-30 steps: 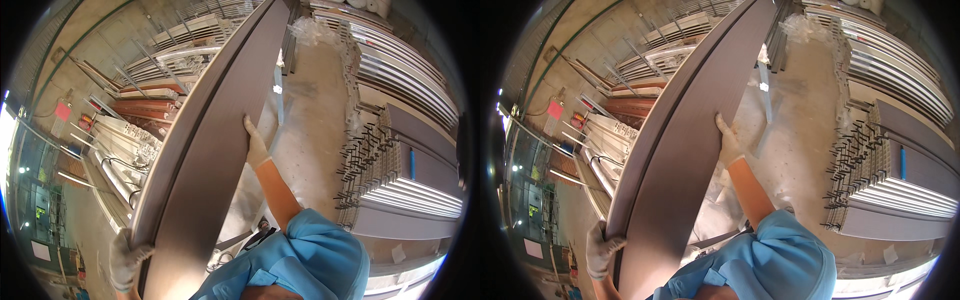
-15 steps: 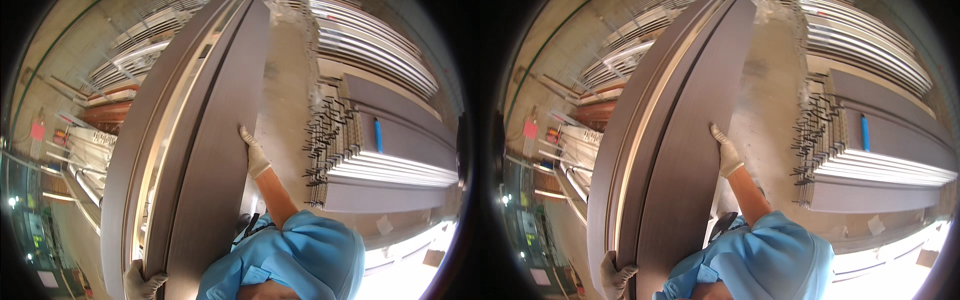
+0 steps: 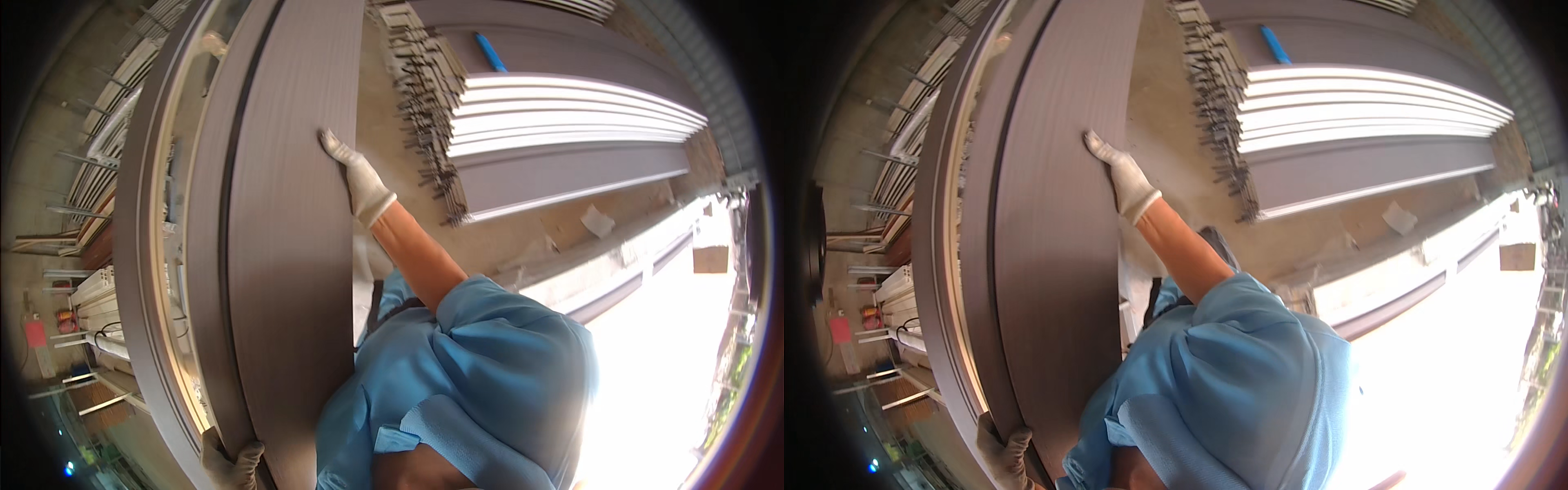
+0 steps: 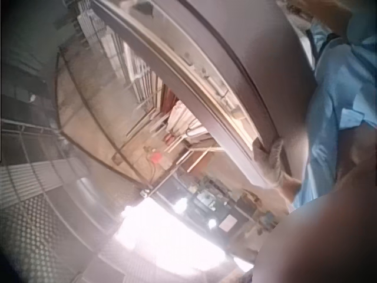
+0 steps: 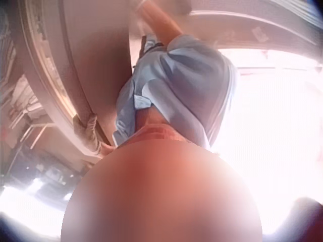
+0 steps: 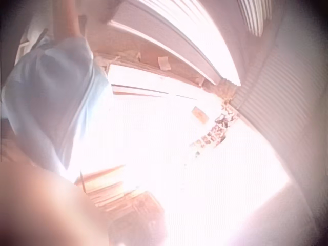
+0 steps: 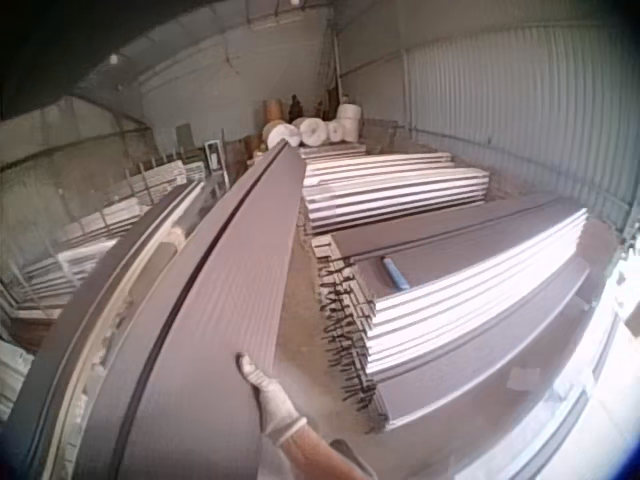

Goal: The person picks up a large panel and places it on a workbench. They then use a blue utility knife to cut and insert a black sealant strip into a groove along the panel's edge. The person repeats this process on multiple panels, occasionally adjusting the strip and cutting it to length.

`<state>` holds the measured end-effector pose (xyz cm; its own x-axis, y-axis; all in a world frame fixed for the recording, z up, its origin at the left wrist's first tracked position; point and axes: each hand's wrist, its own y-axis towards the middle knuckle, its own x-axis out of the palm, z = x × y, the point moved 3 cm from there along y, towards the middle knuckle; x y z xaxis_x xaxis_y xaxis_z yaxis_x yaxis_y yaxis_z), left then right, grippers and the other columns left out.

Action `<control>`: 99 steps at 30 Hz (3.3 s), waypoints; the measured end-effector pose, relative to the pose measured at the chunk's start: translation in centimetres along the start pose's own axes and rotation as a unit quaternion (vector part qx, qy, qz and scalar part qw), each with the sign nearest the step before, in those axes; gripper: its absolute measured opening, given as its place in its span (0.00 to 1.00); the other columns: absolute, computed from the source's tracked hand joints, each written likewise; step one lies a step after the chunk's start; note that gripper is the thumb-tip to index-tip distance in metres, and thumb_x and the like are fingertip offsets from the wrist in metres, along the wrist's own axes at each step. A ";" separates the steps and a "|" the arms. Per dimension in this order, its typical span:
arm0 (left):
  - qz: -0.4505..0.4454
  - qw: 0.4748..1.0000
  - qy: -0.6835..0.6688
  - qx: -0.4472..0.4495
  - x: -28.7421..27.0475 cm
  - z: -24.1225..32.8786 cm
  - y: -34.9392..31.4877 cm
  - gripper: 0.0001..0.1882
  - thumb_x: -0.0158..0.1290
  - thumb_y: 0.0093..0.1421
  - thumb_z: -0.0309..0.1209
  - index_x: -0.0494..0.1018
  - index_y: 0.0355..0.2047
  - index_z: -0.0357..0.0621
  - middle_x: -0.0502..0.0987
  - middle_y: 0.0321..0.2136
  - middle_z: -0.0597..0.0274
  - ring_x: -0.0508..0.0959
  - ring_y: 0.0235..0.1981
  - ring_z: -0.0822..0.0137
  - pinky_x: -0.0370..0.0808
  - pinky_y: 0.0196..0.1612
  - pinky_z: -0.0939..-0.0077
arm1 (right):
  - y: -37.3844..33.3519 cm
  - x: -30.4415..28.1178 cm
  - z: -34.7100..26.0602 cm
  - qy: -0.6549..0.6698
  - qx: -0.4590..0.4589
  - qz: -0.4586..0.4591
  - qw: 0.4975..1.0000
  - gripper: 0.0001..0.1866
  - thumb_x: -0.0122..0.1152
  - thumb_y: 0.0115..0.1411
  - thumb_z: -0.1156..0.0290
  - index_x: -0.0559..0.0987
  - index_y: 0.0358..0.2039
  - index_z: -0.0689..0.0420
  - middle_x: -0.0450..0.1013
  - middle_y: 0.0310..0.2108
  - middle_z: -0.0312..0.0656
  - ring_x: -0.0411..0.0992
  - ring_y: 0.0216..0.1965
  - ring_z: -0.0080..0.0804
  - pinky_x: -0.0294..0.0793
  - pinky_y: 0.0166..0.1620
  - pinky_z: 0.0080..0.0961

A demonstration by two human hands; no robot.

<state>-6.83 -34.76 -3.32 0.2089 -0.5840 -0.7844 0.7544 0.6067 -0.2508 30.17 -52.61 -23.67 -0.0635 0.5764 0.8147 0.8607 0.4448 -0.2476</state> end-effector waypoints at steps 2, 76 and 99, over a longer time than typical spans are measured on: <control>0.007 0.999 0.020 0.023 -0.1 -1.6 -2.4 0.29 0.71 0.52 0.43 0.74 0.46 0.35 0.77 0.34 0.55 0.74 0.36 0.61 0.72 0.43 0.65 | -3.3 -0.2 -0.5 -0.006 -0.025 0.002 1.000 0.45 0.68 0.56 0.41 0.69 0.61 0.64 0.71 0.53 0.55 0.72 0.56 0.44 0.78 0.54 0.36; -0.121 0.759 -0.146 0.623 23.3 24.9 3.3 0.26 0.71 0.44 0.51 0.73 0.27 0.43 0.69 0.20 0.61 0.73 0.19 0.58 0.68 0.24 0.60 | -35.1 -25.2 -50.9 -0.253 -0.640 0.177 0.703 0.26 0.57 0.66 0.50 0.78 0.53 0.60 0.78 0.50 0.47 0.77 0.50 0.36 0.81 0.55 0.37; -0.208 0.759 -0.141 0.601 29.8 33.5 11.7 0.25 0.70 0.46 0.47 0.72 0.26 0.39 0.72 0.24 0.53 0.77 0.29 0.48 0.72 0.33 0.58 | -31.0 -36.0 -55.7 -0.379 -0.646 0.452 0.484 0.26 0.57 0.66 0.50 0.80 0.51 0.60 0.78 0.49 0.48 0.78 0.49 0.36 0.80 0.54 0.38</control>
<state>29.11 -63.16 -10.65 -0.2058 -0.7855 -0.5836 0.7789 -0.4925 0.3883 33.96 -125.32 -16.09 0.8894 0.4378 0.1319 0.2749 -0.7425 0.6108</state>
